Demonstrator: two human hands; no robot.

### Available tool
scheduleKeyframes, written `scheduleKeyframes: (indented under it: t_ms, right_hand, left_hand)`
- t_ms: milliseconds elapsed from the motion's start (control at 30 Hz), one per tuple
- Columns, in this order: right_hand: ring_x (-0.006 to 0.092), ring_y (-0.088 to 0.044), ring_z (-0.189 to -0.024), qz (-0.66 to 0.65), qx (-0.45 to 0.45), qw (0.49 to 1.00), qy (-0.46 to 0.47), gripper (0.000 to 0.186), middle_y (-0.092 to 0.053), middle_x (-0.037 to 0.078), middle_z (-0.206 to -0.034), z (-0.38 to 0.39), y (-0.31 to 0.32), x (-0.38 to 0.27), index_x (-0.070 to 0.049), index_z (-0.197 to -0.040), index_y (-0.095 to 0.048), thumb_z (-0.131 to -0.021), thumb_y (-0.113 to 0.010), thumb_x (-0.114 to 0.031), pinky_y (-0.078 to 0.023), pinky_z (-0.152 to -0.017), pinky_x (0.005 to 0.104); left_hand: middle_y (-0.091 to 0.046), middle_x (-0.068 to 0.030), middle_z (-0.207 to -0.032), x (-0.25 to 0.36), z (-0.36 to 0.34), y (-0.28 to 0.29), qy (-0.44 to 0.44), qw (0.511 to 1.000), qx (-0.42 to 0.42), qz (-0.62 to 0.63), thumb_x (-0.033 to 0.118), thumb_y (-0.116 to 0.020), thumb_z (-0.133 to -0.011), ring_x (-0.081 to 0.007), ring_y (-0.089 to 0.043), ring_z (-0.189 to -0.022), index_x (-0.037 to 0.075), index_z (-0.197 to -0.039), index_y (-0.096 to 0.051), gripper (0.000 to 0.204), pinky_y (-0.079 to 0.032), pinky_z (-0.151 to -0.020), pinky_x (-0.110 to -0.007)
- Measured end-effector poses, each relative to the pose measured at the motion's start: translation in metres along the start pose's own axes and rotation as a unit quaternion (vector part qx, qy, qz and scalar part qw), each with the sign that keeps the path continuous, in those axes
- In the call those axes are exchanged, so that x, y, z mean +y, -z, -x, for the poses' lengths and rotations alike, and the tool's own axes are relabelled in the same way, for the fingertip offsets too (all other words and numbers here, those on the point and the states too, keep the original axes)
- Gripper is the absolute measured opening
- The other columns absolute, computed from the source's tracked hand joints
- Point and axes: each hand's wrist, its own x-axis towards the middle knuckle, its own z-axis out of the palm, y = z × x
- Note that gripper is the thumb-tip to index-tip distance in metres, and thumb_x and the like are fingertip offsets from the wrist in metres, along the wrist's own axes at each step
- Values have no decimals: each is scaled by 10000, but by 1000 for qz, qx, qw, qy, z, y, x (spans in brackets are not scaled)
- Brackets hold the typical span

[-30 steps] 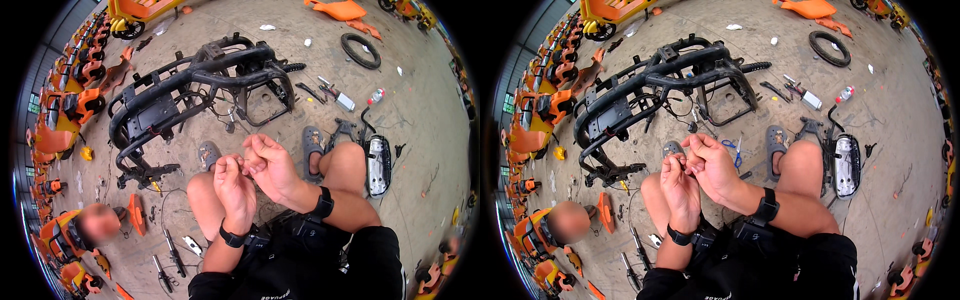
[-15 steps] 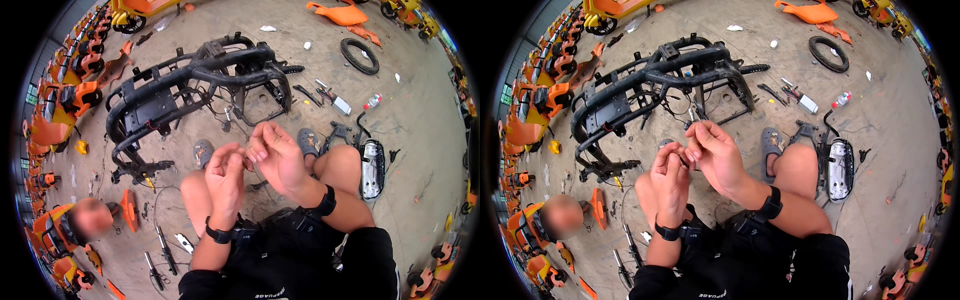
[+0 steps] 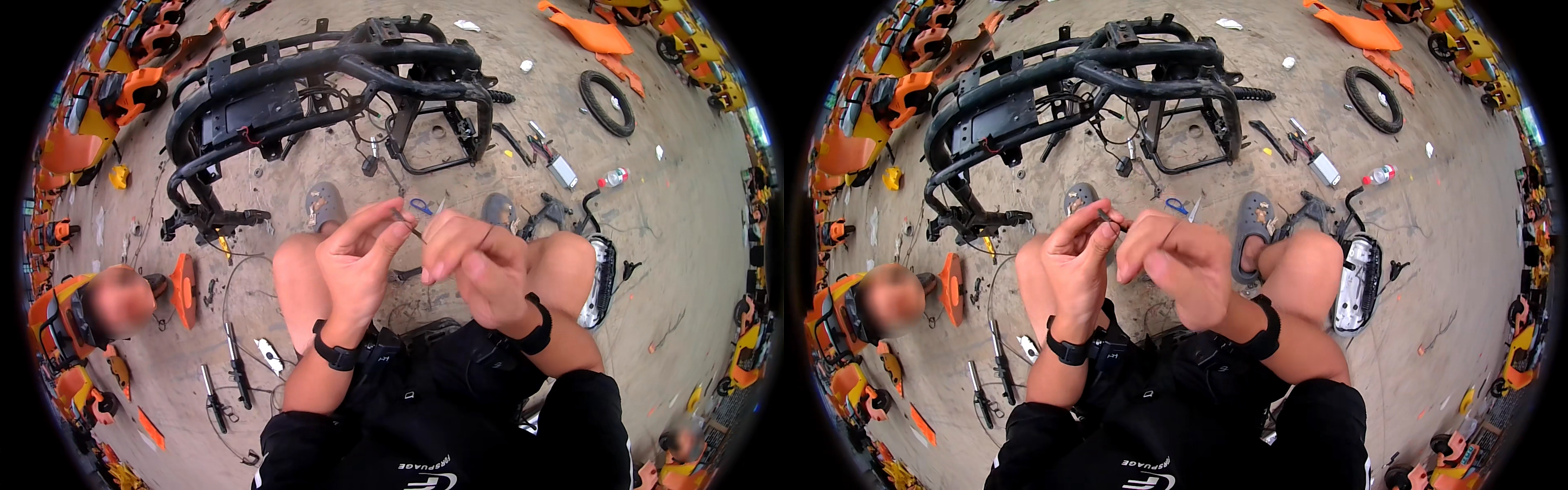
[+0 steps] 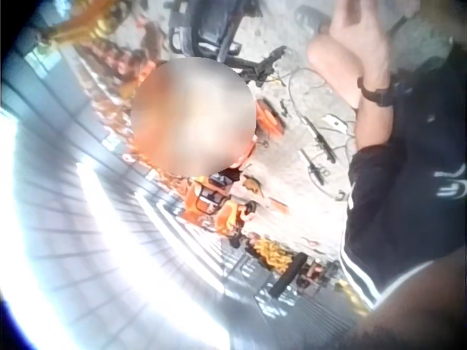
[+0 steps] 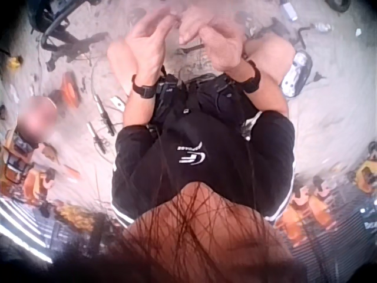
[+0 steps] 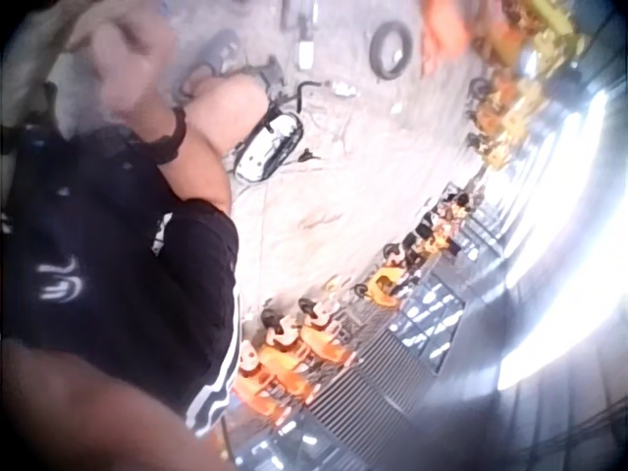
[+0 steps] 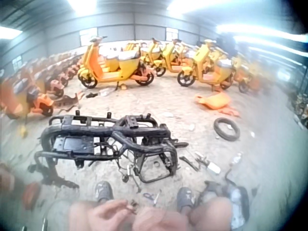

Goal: The person uses shears to cut and strip electrical wires while working on a scooter frame, then twists the exposed wire ends together by hand and applies tape.

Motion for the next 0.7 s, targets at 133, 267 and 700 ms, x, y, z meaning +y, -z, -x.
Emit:
scheduleKeyframes:
  t_ms: [133, 267, 700]
  right_hand:
    - [143, -565, -745, 93, 46, 994, 42, 203, -619, 159, -998, 3, -6, -11, 30, -870, -663, -896, -469, -24, -468, -662, 280]
    - [113, -569, -715, 198, 158, 967, -31, 152, -626, 126, -1016, -6, -3, -5, 5, -947, -687, -840, -580, -4, -474, -631, 237]
    - [76, -603, -741, 124, 74, 948, -282, 157, -664, 60, -867, -15, 3, 1, 29, -959, -707, -839, -691, -71, -472, -640, 206]
  left_hand:
    - [-659, -131, -1016, 2, -1, 4, -27, 1000, -10, -9, -73, -654, -838, -177, -651, -925, -64, -1098, -635, 261, -530, -819, -276]
    - [-663, -121, -1006, 2, -1, 9, -48, 998, -28, -29, -71, -653, -840, -180, -658, -909, -57, -1101, -637, 262, -536, -802, -273]
    - [-700, -137, -909, 5, 3, 12, -149, 973, -27, -175, -113, -663, -801, -176, -679, -821, -65, -986, -660, 190, -543, -735, -252]
